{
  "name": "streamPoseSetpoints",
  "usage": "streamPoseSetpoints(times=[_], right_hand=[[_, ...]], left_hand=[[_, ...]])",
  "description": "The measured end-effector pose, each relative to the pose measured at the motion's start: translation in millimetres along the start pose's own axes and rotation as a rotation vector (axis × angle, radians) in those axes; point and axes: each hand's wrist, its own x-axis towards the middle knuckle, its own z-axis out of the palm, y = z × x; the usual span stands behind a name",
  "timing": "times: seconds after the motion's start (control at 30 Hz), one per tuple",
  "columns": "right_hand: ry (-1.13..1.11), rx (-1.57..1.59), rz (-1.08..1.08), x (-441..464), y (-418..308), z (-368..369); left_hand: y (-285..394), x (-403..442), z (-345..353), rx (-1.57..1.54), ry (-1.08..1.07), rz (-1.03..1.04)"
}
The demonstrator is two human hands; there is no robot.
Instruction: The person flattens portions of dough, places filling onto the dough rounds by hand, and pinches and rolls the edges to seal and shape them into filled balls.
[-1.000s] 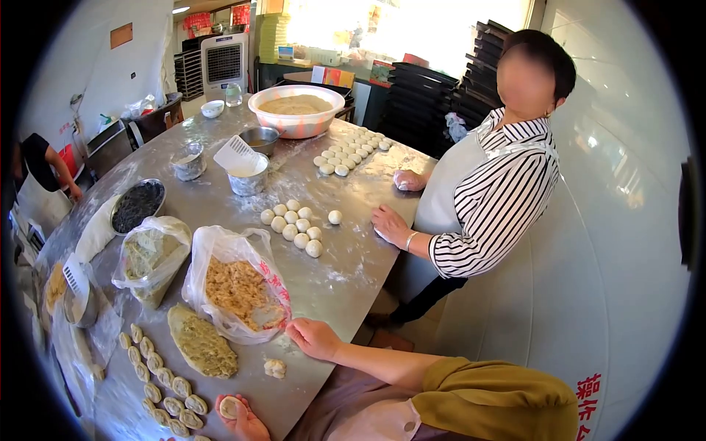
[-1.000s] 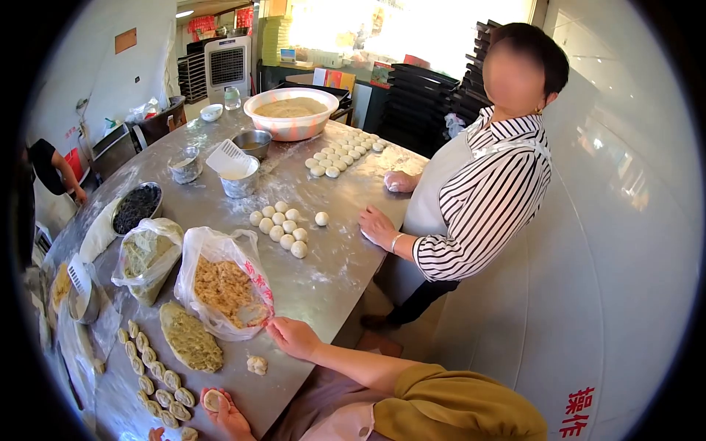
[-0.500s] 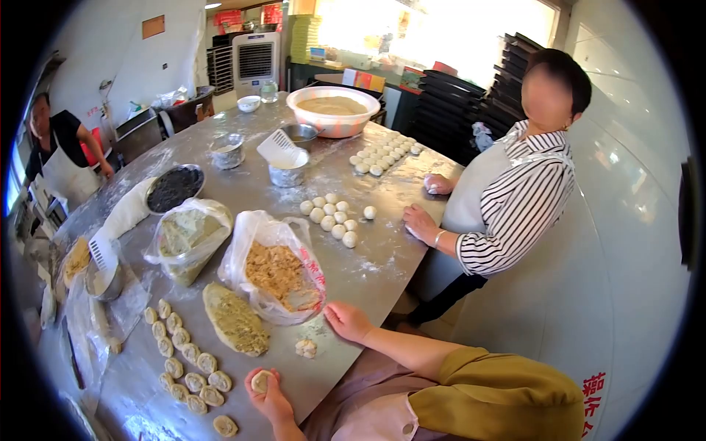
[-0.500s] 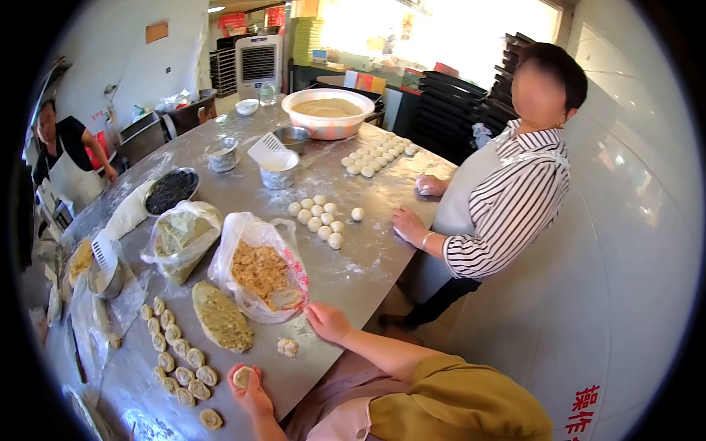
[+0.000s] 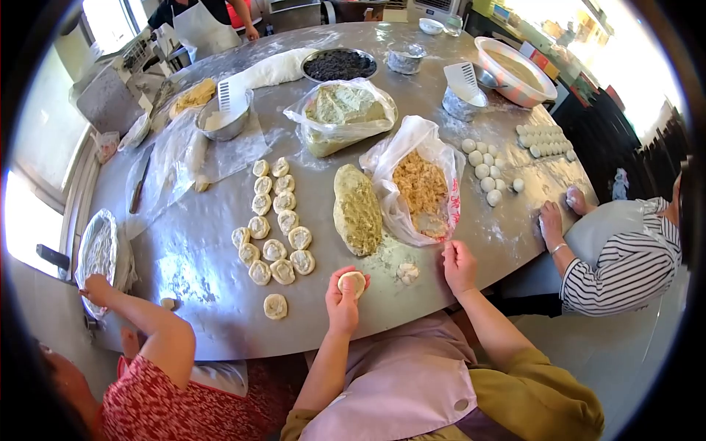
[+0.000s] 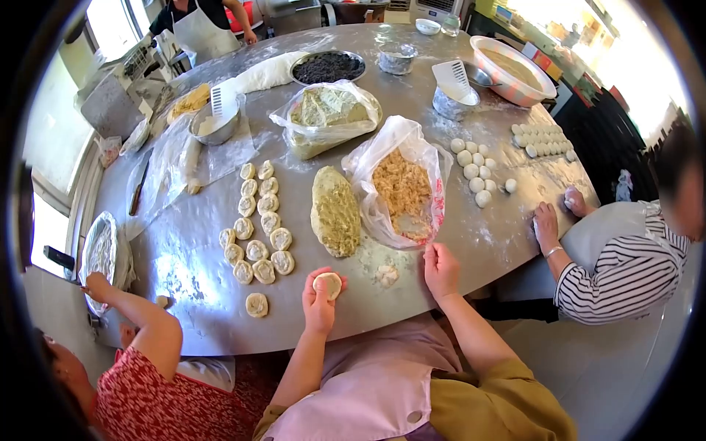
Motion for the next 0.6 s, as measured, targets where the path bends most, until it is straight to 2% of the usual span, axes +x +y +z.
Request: streamPoseSetpoints(times=[0.1,0.2,0.33,0.47,0.6], right_hand=[[-0.027,0.189,0.028,11.6,-11.6,7.9],[-0.011,0.254,-0.255,45.0,-43.5,28.4],[-0.220,0.222,-0.519,95.6,-108.5,52.1],[-0.341,0.141,-0.765,129.6,-116.1,92.5],[-0.520,0.057,-0.701,140.1,-105.5,110.7]], left_hand=[[-2.3,1.5,-0.2,0.044,0.034,0.016],[-7.2,3.8,0.3,0.075,0.057,0.044],[-10.6,6.4,1.2,0.201,0.115,0.092],[-13.0,5.3,7.7,0.212,0.219,0.130],[-14.5,6.9,12.2,0.212,0.319,0.103]])
